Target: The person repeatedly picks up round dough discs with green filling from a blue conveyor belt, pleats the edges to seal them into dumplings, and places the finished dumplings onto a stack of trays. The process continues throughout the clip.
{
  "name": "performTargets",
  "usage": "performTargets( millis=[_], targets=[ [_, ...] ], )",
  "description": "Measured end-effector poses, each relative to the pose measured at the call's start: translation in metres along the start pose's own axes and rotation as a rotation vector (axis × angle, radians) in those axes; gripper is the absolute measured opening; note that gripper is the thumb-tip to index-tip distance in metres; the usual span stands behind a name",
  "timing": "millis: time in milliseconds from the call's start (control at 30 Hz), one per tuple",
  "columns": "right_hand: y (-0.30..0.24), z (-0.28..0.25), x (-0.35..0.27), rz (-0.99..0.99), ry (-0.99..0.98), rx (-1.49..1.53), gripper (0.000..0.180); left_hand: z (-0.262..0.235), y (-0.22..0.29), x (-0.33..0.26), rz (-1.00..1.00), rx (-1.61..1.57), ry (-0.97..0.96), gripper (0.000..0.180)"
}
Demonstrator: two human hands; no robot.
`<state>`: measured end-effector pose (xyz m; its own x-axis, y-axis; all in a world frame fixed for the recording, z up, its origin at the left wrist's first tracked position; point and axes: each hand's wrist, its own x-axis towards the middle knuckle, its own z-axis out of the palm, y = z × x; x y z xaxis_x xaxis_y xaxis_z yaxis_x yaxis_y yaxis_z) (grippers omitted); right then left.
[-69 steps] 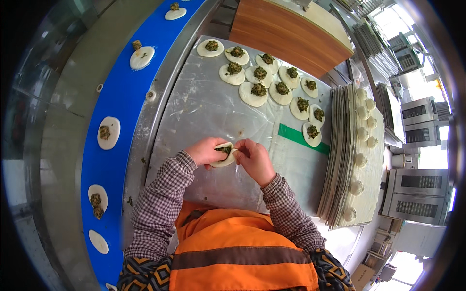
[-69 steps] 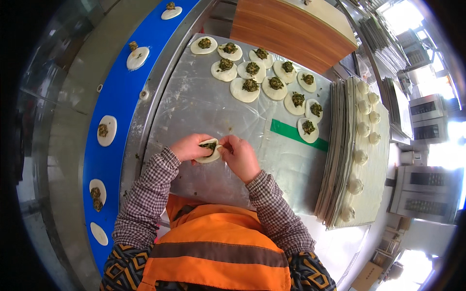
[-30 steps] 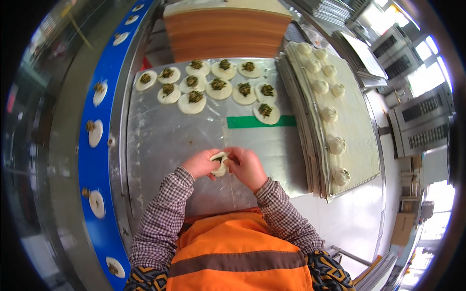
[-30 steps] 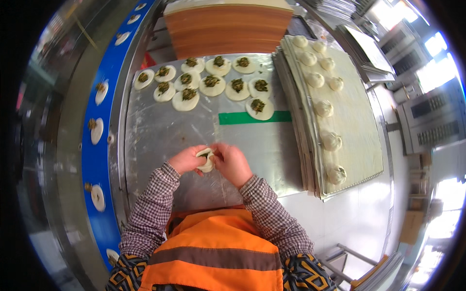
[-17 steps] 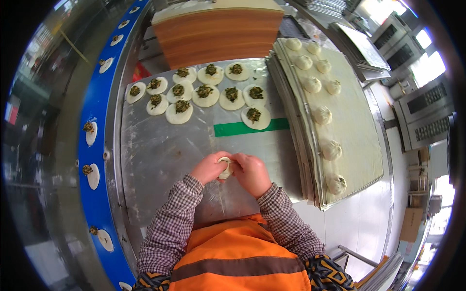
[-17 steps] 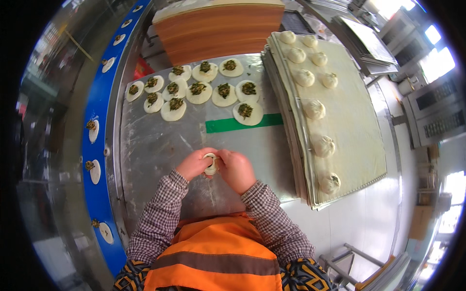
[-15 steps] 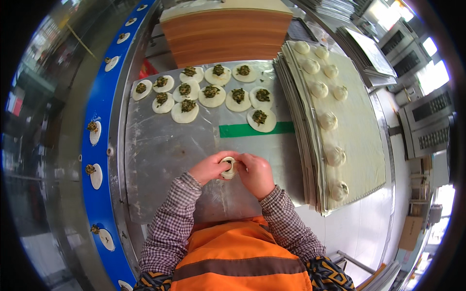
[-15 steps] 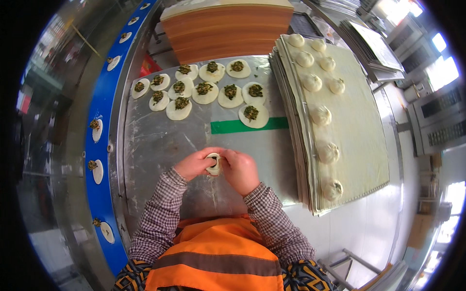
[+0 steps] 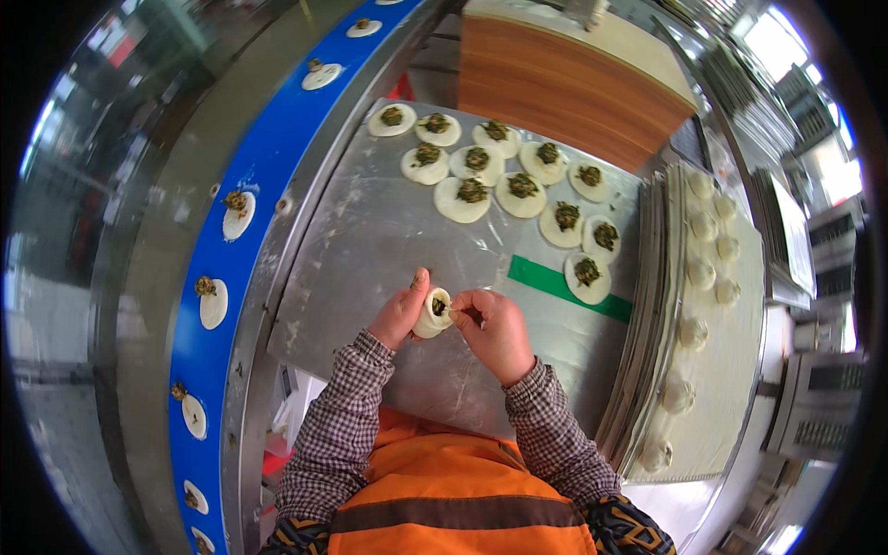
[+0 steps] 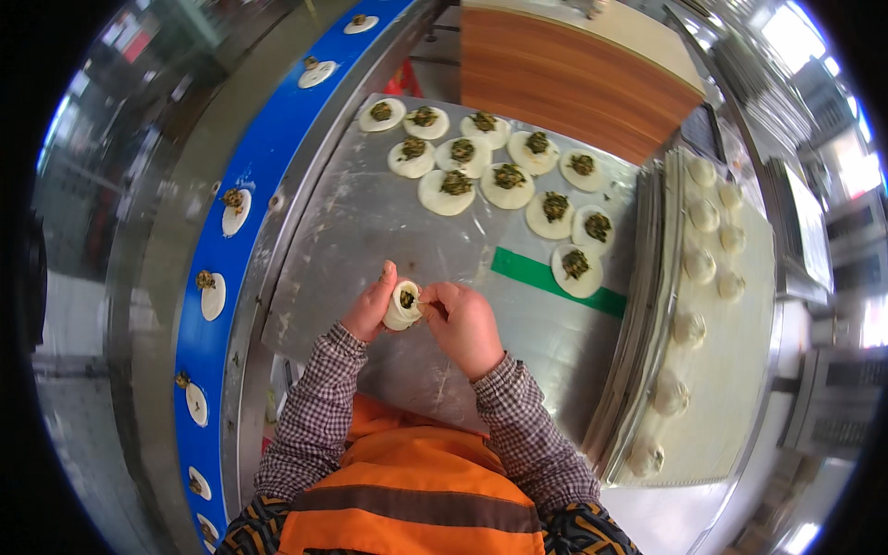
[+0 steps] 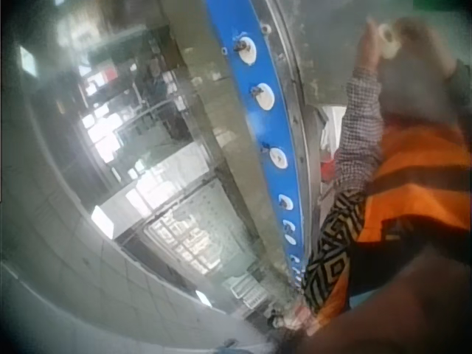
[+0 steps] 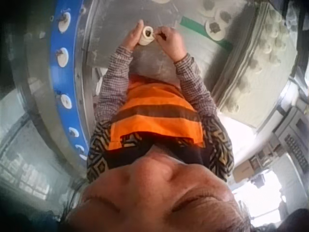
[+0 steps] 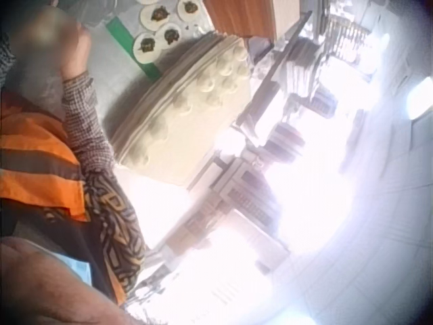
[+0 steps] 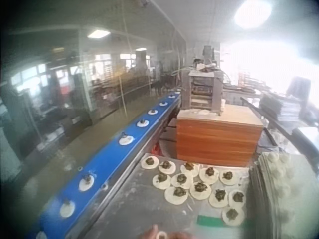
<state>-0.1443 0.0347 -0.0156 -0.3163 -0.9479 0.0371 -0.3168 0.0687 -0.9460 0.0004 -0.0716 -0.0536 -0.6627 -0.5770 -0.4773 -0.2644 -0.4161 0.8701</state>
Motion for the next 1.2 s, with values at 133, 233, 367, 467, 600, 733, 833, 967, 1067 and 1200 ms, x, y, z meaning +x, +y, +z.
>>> performTargets(
  millis=[133, 233, 367, 467, 600, 733, 833, 967, 1067, 1200],
  targets=[
    [-0.003, 0.017, 0.009, 0.031, -0.076, 0.116, 0.014, -0.019, 0.008, -0.017, -0.091, -0.189, -0.071, 0.071],
    [-0.006, 0.02, 0.012, -0.007, -0.082, 0.075, 0.017, -0.016, 0.009, -0.032, 0.047, -0.257, 0.007, 0.068],
    [-0.009, 0.021, 0.006, -0.407, 0.001, -0.22, 0.021, -0.006, 0.012, -0.047, 0.092, -0.184, 0.177, 0.065],
    [-0.01, 0.026, -0.005, -0.025, -0.019, 0.238, 0.017, -0.006, 0.016, -0.049, 0.065, -0.129, 0.158, 0.069],
    [-0.01, 0.024, -0.015, 0.118, -0.113, 0.413, 0.018, -0.004, 0.015, -0.056, 0.137, -0.075, 0.059, 0.07],
    [-0.015, 0.019, -0.021, -0.356, -0.002, -0.068, 0.021, 0.003, 0.011, -0.07, 0.223, -0.024, 0.103, 0.067],
    [-0.015, 0.02, -0.026, -0.206, 0.023, 0.084, 0.016, 0.004, 0.016, -0.071, 0.134, -0.076, 0.109, 0.065],
    [-0.014, 0.023, -0.03, 0.078, -0.064, 0.469, 0.017, 0.006, 0.022, -0.068, 0.081, -0.057, -0.112, 0.061],
    [-0.018, 0.026, -0.029, 0.059, -0.035, 0.243, 0.017, 0.008, 0.016, -0.072, 0.599, 0.236, 0.147, 0.064],
    [-0.029, 0.034, -0.027, -0.42, 0.085, -0.121, 0.014, -0.015, 0.012, -0.079, 0.236, 0.144, 0.016, 0.06]
  ],
)
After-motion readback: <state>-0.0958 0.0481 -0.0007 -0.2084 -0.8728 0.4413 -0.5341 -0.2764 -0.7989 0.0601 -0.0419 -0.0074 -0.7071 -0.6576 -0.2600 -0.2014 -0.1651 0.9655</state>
